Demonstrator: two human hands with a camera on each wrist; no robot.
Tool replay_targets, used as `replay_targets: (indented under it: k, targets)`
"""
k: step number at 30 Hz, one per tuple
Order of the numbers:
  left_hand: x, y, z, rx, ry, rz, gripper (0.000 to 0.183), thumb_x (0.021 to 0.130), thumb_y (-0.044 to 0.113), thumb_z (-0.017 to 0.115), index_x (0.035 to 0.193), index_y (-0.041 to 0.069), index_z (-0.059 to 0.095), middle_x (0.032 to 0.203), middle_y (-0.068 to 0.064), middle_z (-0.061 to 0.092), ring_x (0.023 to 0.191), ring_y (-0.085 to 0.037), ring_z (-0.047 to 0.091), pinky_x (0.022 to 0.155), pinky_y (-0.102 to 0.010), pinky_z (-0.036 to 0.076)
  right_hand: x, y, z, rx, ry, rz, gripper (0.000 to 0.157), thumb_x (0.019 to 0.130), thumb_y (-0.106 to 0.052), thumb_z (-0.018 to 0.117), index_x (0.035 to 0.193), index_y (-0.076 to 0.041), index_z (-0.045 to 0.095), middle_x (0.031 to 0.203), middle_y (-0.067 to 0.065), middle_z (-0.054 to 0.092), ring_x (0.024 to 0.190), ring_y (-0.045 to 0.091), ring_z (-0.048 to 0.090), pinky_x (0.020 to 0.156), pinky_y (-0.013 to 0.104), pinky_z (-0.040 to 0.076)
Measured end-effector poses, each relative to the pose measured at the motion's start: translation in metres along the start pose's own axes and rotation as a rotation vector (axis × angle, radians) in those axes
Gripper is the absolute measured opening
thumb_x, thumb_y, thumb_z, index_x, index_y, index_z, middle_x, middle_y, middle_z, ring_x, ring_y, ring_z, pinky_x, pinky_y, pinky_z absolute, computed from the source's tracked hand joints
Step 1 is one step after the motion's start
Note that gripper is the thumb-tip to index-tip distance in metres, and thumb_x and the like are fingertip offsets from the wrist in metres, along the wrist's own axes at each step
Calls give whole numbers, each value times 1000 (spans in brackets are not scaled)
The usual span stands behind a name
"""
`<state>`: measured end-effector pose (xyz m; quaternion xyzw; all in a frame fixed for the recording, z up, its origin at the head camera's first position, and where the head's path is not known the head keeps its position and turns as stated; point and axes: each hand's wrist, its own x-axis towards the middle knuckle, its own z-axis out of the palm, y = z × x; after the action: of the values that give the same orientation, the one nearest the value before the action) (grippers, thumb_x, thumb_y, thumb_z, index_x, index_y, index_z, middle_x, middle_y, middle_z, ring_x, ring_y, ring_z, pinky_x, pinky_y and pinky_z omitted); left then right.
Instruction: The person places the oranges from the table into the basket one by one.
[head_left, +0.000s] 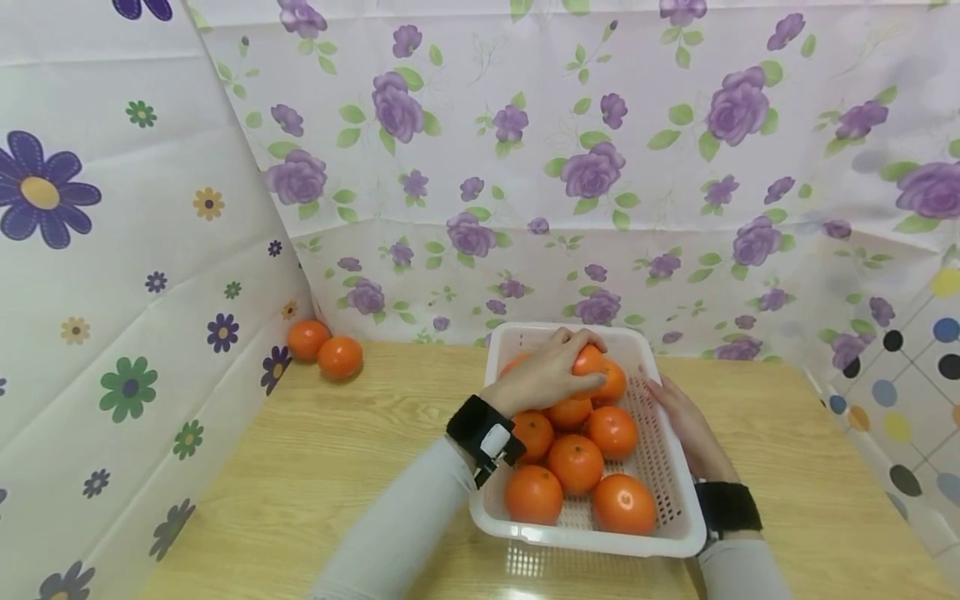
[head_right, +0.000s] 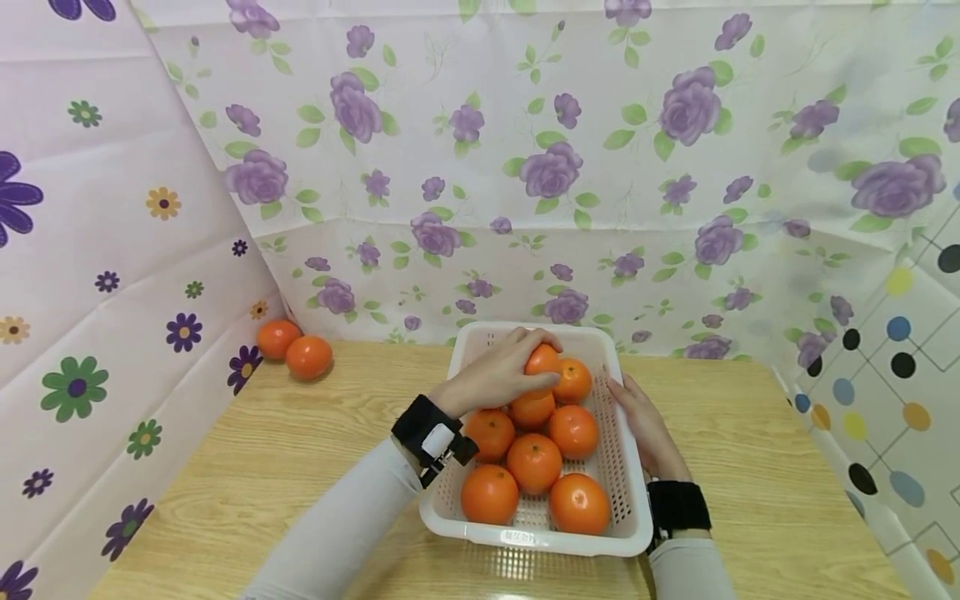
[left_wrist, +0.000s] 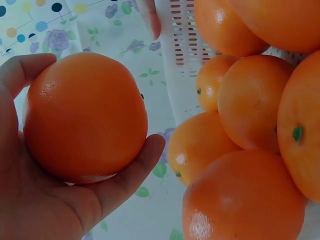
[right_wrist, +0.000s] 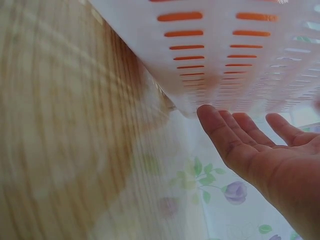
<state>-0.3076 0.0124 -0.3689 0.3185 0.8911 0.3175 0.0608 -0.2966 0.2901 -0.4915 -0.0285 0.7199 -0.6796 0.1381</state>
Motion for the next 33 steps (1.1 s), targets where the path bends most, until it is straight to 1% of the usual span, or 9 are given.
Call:
replay_targets:
  k: [2,7,11,14,21,26,29,33]
  targets:
    - [4,0,2,8,-9,2,43,102,46,62,139,29,49,130,-5,47,110,-18,53,93,-37,50,0,0,0,-1,3,7,70,109,-58,35,168,-31,7,160,26,35,118,25,63,92,59,55]
    - [15,0,11,23,-65,-11,43,102,44,62,139,27,49,133,-7,46,115,-21,51,99,-41,48,0,-1,1,-1,8,6,70,109,-58,35,168,-31,8,159,26,36,116,25,63,92,58,56]
    - [22,-2,21,43,-96,-7,43,103,43,62,139,23,50,132,-8,45,113,-21,52,99,-38,48,0,0,1,-6,11,-4,70,110,-58,34,168,-30,8,158,26,36,115,21,63,93,54,56]
    - [26,-2,25,66,-102,-7,43,102,44,62,138,23,50,130,-8,45,112,-21,52,97,-36,48,-1,0,2,-8,11,-10,70,110,-57,35,168,-29,9,158,26,37,115,20,63,93,53,56]
    - [32,3,28,104,-105,-20,42,101,40,65,137,24,50,133,-9,45,114,-23,52,98,-41,49,0,0,1,-8,2,-14,69,110,-58,34,168,-31,9,159,24,36,117,21,62,94,54,56]
    - [37,4,31,130,-109,-27,42,101,38,66,137,24,51,130,-9,46,113,-21,52,97,-37,49,0,0,1,-8,4,-14,69,110,-58,34,168,-32,8,160,23,35,118,23,61,94,55,56]
    - [40,3,34,137,-117,-44,41,101,39,67,136,24,51,126,-7,45,111,-21,51,94,-36,49,1,0,1,-13,9,-8,69,109,-58,34,168,-33,8,160,24,35,118,24,62,93,57,56]
    - [43,2,39,154,-132,-63,40,101,40,66,136,25,51,126,-7,45,113,-22,49,95,-37,50,1,0,1,-16,14,-6,69,109,-59,35,168,-33,8,159,24,36,119,25,62,93,58,56]
